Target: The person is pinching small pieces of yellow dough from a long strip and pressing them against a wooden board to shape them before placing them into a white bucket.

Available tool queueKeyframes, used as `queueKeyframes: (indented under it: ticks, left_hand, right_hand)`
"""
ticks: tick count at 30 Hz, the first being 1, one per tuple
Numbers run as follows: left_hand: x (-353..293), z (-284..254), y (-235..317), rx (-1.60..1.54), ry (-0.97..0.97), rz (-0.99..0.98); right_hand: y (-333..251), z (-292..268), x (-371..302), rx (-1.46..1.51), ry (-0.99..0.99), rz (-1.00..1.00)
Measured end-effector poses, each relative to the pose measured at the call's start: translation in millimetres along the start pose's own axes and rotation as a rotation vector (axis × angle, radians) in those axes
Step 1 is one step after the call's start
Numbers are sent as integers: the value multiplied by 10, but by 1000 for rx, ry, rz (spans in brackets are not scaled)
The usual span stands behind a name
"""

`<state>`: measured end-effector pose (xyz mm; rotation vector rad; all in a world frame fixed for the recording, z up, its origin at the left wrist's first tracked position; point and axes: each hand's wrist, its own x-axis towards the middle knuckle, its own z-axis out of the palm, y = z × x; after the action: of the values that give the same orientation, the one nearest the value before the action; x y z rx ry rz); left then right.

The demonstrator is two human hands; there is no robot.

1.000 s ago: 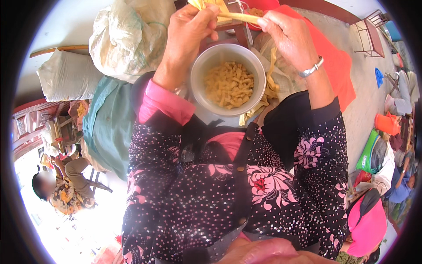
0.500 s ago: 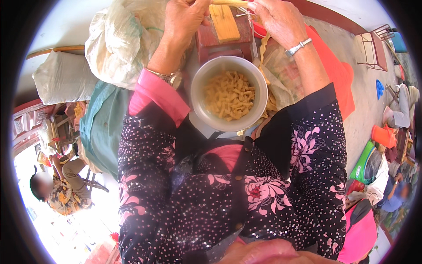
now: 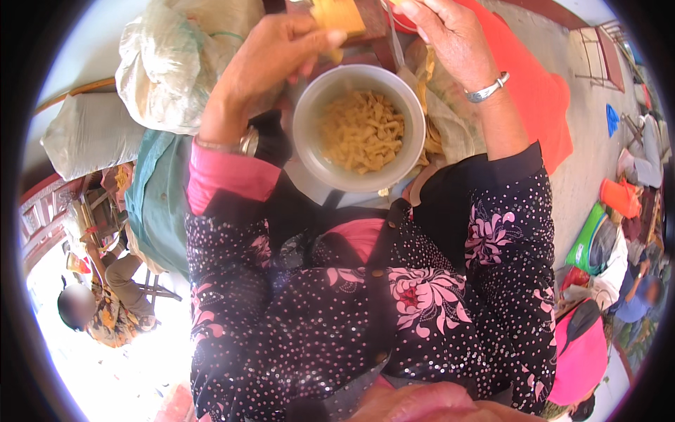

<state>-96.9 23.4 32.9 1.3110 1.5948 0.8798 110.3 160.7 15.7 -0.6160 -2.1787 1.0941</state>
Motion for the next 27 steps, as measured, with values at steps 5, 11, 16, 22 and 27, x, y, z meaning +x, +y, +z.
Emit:
queueKeyframes:
  ticks: [5, 11, 16, 22, 27]
  left_hand:
    - [-153, 367, -9, -158, -341, -264]
    - [-184, 919, -28, -957, -229, -431]
    - [-161, 894, -164, -990, -419, -395]
    - [-11, 786, -296, -550, -293, -70]
    - [29, 795, -156, -144, -163, 96]
  right_hand:
    - [-416, 118, -364, 36, -185, -44]
    - [-508, 614, -946, -114, -225, -293]
    - [-634, 709, -1130, 136, -247, -215]
    - [-472, 477, -937, 251, 165, -55]
    - [-179, 470, -776, 314, 347, 107]
